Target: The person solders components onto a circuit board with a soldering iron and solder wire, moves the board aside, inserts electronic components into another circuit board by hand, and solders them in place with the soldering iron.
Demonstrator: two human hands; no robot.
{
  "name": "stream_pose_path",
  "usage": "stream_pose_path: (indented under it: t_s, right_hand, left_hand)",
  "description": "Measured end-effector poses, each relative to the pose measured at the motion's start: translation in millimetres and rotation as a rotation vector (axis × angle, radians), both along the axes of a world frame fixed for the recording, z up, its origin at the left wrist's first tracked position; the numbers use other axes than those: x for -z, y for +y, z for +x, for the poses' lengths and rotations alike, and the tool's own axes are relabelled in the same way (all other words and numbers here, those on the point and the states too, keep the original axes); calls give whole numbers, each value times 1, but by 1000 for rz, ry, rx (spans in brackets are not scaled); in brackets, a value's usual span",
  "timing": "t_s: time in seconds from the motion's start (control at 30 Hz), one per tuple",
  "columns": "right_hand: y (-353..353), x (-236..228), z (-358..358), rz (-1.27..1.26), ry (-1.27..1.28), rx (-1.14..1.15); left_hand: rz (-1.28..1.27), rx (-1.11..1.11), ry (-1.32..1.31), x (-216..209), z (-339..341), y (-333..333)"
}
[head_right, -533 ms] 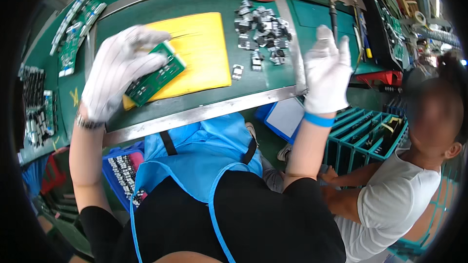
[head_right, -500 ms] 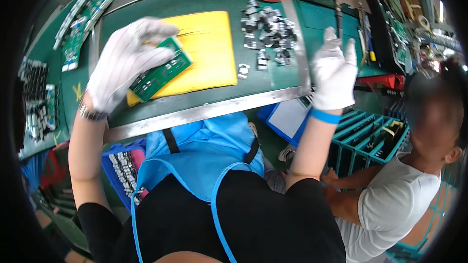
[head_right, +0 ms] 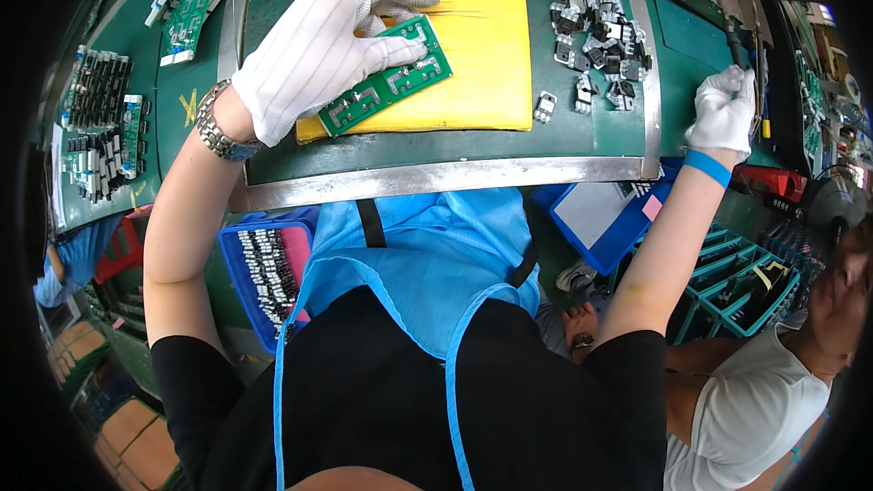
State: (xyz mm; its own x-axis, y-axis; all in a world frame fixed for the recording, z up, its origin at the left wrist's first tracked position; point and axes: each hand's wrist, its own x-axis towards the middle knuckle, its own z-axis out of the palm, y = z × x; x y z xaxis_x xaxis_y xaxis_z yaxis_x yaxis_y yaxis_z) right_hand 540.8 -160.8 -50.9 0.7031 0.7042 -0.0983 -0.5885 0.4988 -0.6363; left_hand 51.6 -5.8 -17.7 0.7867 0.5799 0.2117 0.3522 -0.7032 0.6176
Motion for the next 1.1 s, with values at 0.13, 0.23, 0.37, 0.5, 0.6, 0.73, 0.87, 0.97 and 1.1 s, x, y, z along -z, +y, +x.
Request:
stream_pose_path:
  t_s: [0.13, 0.23, 0.37, 0.5, 0.6, 0.73, 0.87, 0.97, 1.1]
  right_hand:
    - [9, -14, -34, -274, -368, 334]
    - [8, -29, -80, -521, -676, 678]
    - [-14, -37, -145, -544, -1071, 755]
    - [-38, -38, -192, -289, -781, 306]
    - [-35, -35, -217, -262, -747, 105]
    - [-15, -31, -245, -254, -623, 54]
    - [-5, -25, -272, -316, -837, 141]
    - [-5, -24, -280, -285, -849, 35]
    - [-7, -24, -282, -311, -871, 26]
  left_hand:
    - [-62, -4, -73, 6, -2, 0]
    - [-22, 11, -87, 5, 0, 1]
    - [-176, -7, -16, -2, 0, 3]
    - [-145, 19, -9, -3, 0, 1]
    - [-134, 21, -88, 3, 2, -5]
    - [20, -14, -74, 3, 0, -10]
    - [147, -87, -20, -9, -9, -16]
    - [196, -135, 13, -15, -13, -23]
    - [5, -267, -23, -15, -13, -24]
